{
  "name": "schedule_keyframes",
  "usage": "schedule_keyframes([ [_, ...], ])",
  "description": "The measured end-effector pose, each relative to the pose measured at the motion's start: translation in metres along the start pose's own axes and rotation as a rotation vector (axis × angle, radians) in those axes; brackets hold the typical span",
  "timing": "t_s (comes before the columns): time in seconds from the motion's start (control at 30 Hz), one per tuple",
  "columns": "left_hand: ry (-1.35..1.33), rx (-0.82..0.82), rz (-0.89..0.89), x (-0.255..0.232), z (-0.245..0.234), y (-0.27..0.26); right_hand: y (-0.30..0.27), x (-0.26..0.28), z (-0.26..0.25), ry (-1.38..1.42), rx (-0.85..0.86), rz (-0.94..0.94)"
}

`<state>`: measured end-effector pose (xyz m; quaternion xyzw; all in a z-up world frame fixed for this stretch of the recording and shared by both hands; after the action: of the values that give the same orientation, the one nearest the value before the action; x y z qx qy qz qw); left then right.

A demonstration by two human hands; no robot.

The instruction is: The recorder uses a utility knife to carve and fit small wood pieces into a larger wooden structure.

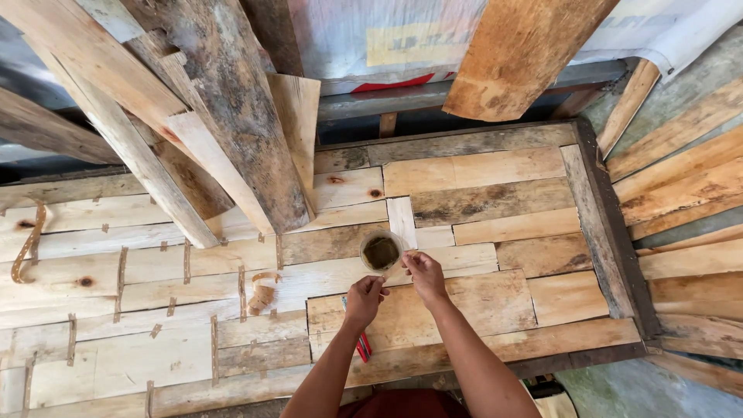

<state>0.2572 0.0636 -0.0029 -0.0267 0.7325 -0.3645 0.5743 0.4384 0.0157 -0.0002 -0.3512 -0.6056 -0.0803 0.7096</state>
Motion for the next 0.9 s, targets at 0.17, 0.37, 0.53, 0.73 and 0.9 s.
schedule_keyframes([
  [0.17, -0.032, -0.024, -0.067, -0.012, -0.018, 0.009, 0.033, -0.014, 0.008, -0.05, -0.033, -0.055],
  [0.37, -0.089, -0.008, -0.11, -0.017, -0.029, 0.025, 0.05, -0.007, 0.023, -0.097, -0.079, -0.032],
  [0.53, 0.013, -0.078, -0.162, -0.023, -0.039, 0.027, 0.04, 0.019, 0.031, -0.441, -0.198, -0.107],
  [0.73, 0.334, -0.195, -0.13, -0.028, -0.042, 0.034, 0.044, 0.008, 0.034, -0.556, -0.265, -0.161],
  [0.9, 0.354, -0.235, -0.104, -0.018, -0.039, 0.045, 0.059, -0.025, 0.039, -0.607, -0.18, -0.006],
])
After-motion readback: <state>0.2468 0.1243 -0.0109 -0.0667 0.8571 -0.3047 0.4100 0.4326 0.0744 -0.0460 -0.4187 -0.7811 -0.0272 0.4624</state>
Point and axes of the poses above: each hand's wrist, its own y-axis towards the middle knuckle, its own z-axis out of the palm, x = y × z, the point moved 4 cm from there along y, towards the middle knuckle, and after that the axes turned 4 degrees about -z, right-handed, at the moved point
